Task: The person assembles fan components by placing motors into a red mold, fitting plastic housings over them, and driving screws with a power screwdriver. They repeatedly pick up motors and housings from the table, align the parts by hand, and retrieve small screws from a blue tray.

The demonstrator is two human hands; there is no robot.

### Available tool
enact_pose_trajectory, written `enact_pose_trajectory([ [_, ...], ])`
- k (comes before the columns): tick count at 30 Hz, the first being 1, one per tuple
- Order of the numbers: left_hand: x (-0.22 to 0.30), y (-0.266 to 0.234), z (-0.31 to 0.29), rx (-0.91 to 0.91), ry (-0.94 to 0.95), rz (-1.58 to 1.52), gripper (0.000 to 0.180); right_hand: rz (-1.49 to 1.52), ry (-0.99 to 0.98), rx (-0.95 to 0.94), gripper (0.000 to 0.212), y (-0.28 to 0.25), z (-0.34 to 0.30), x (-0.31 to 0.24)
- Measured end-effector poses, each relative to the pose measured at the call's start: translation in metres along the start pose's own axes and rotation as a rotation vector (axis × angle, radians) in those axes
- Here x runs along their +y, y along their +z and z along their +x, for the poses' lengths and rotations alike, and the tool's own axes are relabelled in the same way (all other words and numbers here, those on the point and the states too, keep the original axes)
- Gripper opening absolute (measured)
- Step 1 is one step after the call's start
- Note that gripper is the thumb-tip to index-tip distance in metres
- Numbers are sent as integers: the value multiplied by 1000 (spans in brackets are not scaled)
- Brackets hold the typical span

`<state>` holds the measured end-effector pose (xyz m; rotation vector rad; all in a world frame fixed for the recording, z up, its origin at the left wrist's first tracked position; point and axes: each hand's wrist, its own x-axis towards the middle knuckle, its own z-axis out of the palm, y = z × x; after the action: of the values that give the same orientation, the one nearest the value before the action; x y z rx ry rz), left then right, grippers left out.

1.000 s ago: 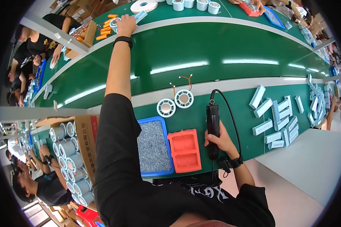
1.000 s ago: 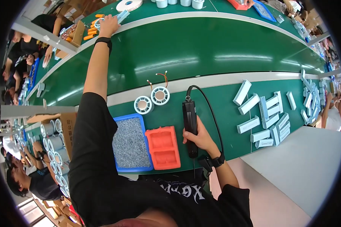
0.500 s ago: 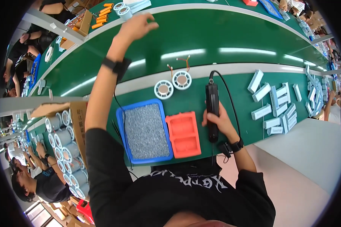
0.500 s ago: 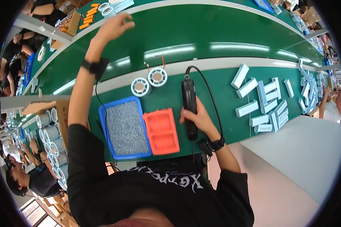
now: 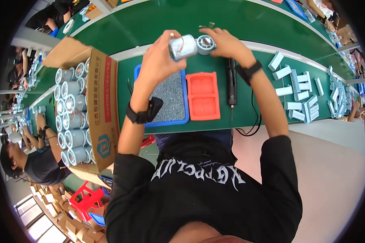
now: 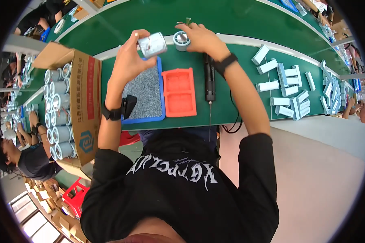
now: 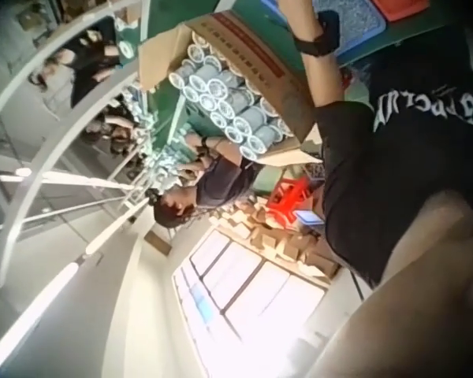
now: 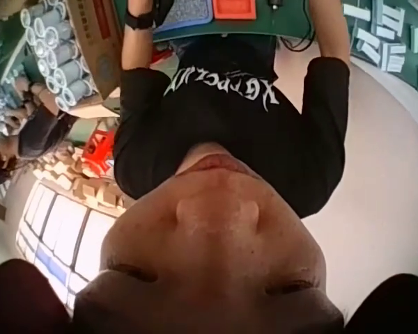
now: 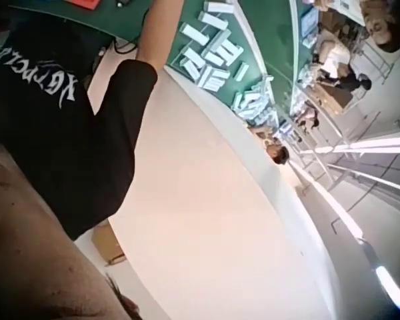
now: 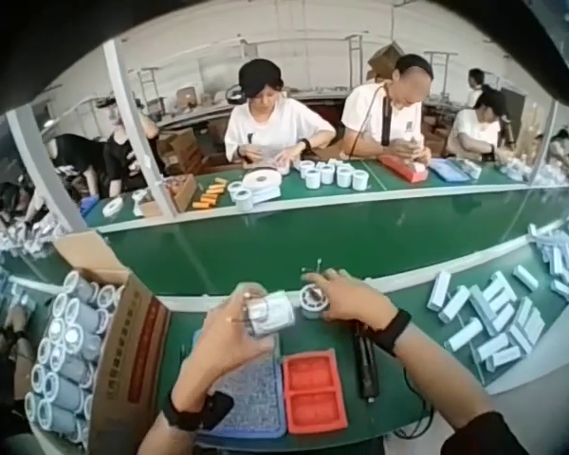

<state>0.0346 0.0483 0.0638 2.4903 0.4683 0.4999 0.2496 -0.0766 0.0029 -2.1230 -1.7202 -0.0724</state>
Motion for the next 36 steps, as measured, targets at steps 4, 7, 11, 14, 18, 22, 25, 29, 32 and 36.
enact_pose_trajectory([
  [4,21,6,-57,-20,125,-344,53,137,-4,-359,59,7,29,26],
  [7,25,20,-100,-89,104,-417,54,19,17,-262,56,-37,17,-28],
  [11,22,41,-126,-194,64,-374,55,-266,29,-298,50,-60,-31,-97],
  [14,24,46,-132,-184,85,-329,53,-418,5,-365,48,-28,-58,-123],
  [18,21,51,-130,-121,83,-304,57,-255,-51,-282,47,-16,-59,-124],
  [22,13,51,-124,-155,108,-348,57,11,-119,-247,50,-19,-61,-96],
  [25,16,46,-122,-196,44,-291,57,168,-25,-255,51,-20,-72,-93],
  [29,13,53,-127,-163,42,-322,56,262,-4,-256,50,-18,-85,-99],
  [32,7,54,-128,-144,51,-341,55,247,-60,-222,48,-16,-85,-99],
  [36,10,61,-125,-96,82,-345,54,251,-115,-192,43,-15,-77,-92],
])
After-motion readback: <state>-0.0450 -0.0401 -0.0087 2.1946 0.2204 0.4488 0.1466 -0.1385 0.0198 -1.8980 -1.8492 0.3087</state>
